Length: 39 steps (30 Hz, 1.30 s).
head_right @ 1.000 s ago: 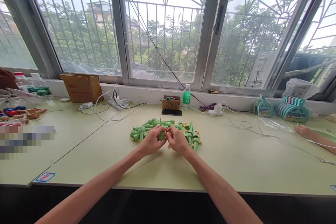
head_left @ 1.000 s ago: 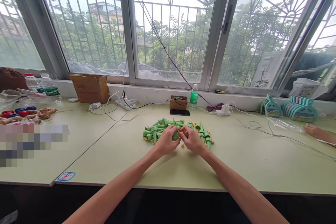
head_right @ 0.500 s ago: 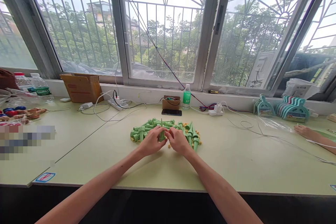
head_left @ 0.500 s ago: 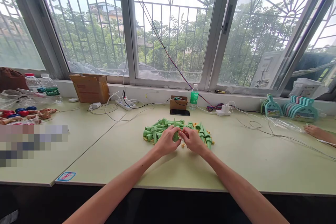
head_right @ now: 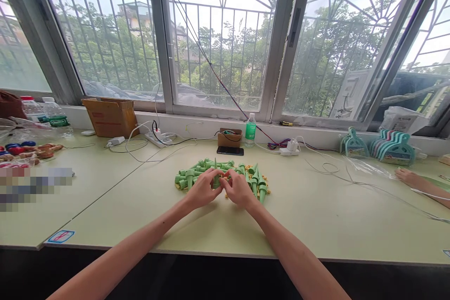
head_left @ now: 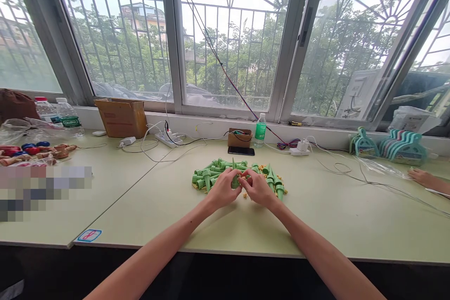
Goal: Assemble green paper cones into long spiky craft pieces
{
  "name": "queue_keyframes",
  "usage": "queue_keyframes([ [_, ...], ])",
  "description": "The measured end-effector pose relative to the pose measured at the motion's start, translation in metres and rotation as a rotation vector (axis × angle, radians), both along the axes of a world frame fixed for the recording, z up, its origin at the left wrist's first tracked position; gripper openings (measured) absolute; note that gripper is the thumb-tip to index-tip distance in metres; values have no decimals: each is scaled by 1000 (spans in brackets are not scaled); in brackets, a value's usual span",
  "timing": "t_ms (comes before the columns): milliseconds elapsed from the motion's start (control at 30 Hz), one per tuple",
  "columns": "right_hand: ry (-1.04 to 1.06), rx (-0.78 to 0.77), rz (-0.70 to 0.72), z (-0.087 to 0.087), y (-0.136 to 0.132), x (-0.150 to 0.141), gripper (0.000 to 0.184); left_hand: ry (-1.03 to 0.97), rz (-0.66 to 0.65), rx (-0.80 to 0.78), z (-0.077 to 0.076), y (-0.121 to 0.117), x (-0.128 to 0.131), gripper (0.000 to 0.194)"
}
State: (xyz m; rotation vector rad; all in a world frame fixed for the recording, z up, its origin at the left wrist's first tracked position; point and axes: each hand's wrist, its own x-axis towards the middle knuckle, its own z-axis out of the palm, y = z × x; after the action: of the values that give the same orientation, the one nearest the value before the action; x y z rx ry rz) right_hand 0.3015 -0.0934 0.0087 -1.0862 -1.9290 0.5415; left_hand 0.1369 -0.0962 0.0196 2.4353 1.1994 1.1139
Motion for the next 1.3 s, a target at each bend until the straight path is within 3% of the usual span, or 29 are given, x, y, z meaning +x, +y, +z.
queue_keyframes([
  [267, 8, -19, 3, 0, 1, -1, 25, 16, -17, 10, -1, 0, 0, 29],
  [733, -56, 32, -63, -3, 6, 0, 47, 22, -49, 17, 1, -1, 1, 22],
  [1000, -37, 13, -62, 0, 3, 0, 41, -4, 19, 0, 0, 1, 0, 25],
  [1300, -46, 36, -53, -4, 7, 0, 44, 18, -14, 19, -1, 0, 0, 24],
])
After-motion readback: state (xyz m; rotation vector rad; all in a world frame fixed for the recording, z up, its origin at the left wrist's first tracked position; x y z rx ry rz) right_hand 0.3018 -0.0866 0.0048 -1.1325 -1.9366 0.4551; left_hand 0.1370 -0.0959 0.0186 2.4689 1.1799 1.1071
